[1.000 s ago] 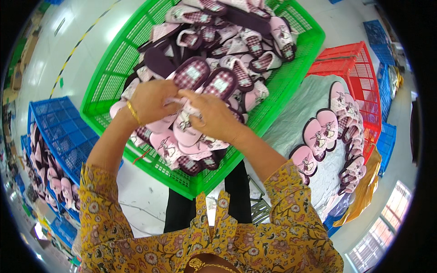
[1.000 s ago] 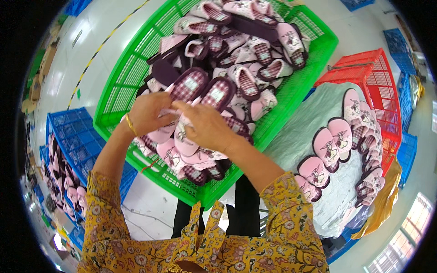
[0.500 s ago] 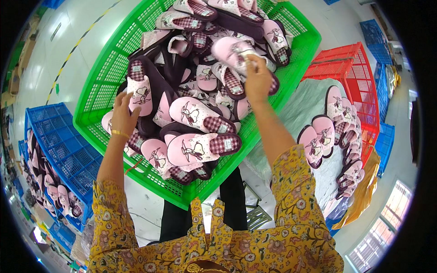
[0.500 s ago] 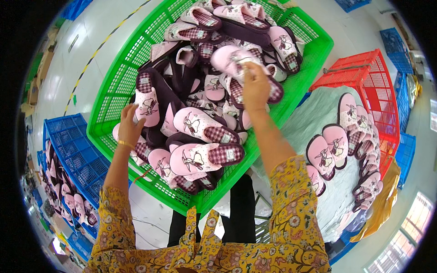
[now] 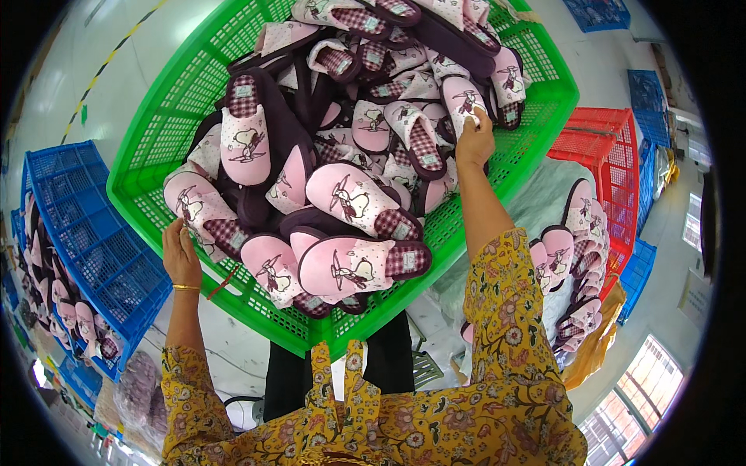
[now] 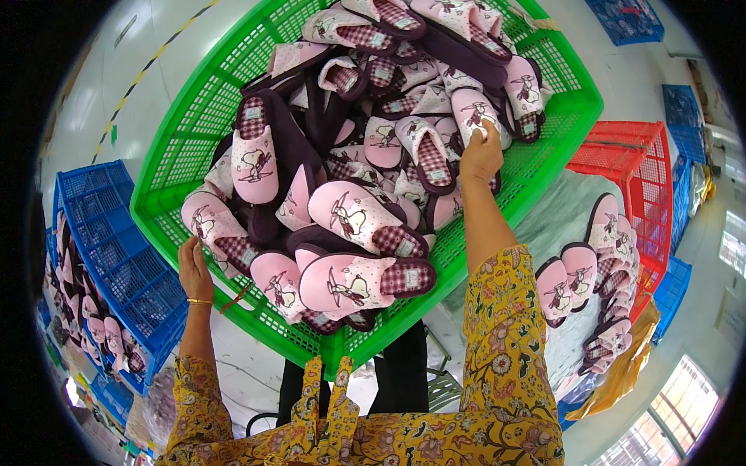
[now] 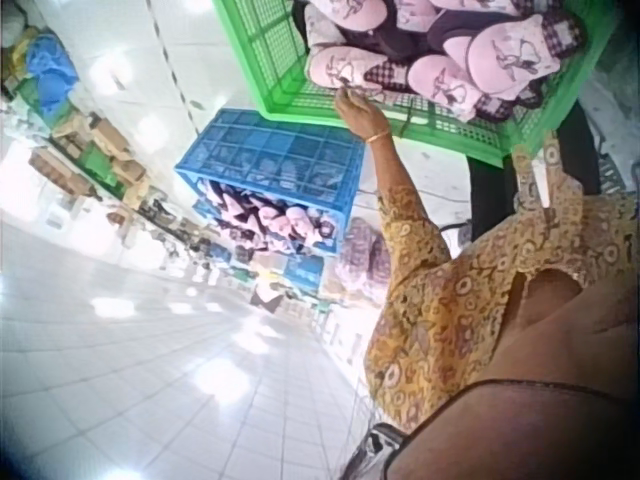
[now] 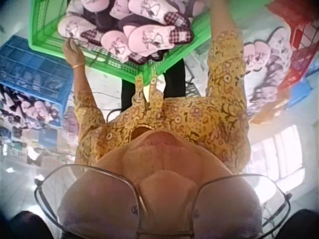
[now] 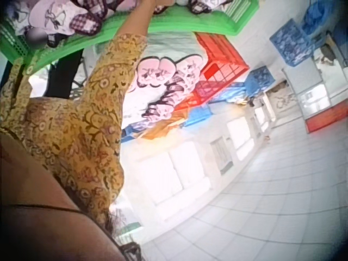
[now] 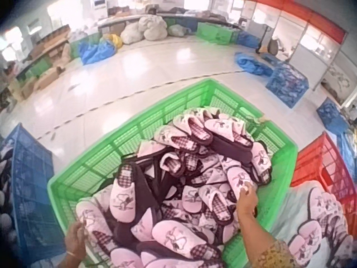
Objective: The person repeatedly picks up pairs of pink slippers from a green basket, turns them over to inspect the soles, and places them onto a white sheet on the floor. The person continues this cycle, moving slippers from the basket to the sheet throughout the clip.
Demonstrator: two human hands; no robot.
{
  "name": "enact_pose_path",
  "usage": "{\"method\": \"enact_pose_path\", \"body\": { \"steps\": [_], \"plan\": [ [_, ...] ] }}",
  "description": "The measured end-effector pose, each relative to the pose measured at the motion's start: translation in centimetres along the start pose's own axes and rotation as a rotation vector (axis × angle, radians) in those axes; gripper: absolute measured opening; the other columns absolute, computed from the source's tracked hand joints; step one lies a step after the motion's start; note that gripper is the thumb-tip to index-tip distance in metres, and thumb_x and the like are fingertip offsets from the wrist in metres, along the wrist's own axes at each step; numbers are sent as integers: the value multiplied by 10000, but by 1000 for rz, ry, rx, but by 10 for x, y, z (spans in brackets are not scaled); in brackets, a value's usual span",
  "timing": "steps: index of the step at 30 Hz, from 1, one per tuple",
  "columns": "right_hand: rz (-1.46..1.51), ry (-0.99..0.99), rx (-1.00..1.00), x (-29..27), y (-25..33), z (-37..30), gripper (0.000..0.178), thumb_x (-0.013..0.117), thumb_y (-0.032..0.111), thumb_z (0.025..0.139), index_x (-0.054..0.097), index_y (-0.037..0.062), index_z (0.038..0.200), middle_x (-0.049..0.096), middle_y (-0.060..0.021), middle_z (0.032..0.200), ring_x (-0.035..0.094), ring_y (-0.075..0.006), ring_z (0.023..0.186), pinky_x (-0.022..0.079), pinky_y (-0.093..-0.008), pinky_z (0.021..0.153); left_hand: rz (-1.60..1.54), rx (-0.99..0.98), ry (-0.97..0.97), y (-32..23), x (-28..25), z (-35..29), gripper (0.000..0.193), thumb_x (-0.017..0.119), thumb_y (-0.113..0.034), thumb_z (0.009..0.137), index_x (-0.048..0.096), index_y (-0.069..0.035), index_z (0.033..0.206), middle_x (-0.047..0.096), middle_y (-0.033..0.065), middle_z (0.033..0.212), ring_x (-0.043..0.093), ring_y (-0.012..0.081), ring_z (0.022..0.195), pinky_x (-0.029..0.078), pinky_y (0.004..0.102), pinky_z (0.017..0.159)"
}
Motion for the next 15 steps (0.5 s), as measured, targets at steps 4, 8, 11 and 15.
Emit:
{"method": "enact_pose_path", "body": {
  "steps": [4, 8, 11, 15],
  "plan": [
    [6, -9, -30, 15, -1, -2, 235, 600, 158, 850, 655, 71, 1062, 671, -133, 1014, 644, -283, 893, 494, -362, 798, 68, 29, -41, 13, -7, 7, 220, 495, -154, 950, 581, -10, 1092, 598, 153, 1002, 597, 288, 887, 484, 354, 756],
    [196, 44, -199, 22, 42, -15, 178, 645, 180, 844, 663, 41, 953, 670, -115, 939, 638, -235, 858, 489, -336, 792, 69, 19, -34, 13, -6, 11, 202, 518, -135, 937, 581, -5, 1079, 600, 150, 991, 603, 283, 860, 491, 349, 732],
    [212, 265, -380, 33, 66, -24, 224, 665, 208, 852, 631, 57, 1014, 658, -74, 942, 608, -165, 828, 476, -288, 780, 62, 8, -18, 11, -4, 13, 193, 529, -133, 933, 586, -8, 1068, 604, 144, 986, 606, 272, 835, 494, 346, 708],
    [126, 688, -707, 52, 123, -46, 444, 680, 164, 794, 527, 82, 1203, 643, -146, 1007, 622, -284, 924, 482, -347, 815, 82, 54, -52, 13, -8, 12, 179, 539, -129, 927, 588, -11, 1052, 608, 135, 973, 597, 258, 786, 490, 338, 680]
  ]
}}
Point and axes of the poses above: each hand's wrist, its own z-axis towards the middle knuckle, its own x-axis out of the palm, y = z × x, the point moved 2 cm from there along z, towards the middle knuckle
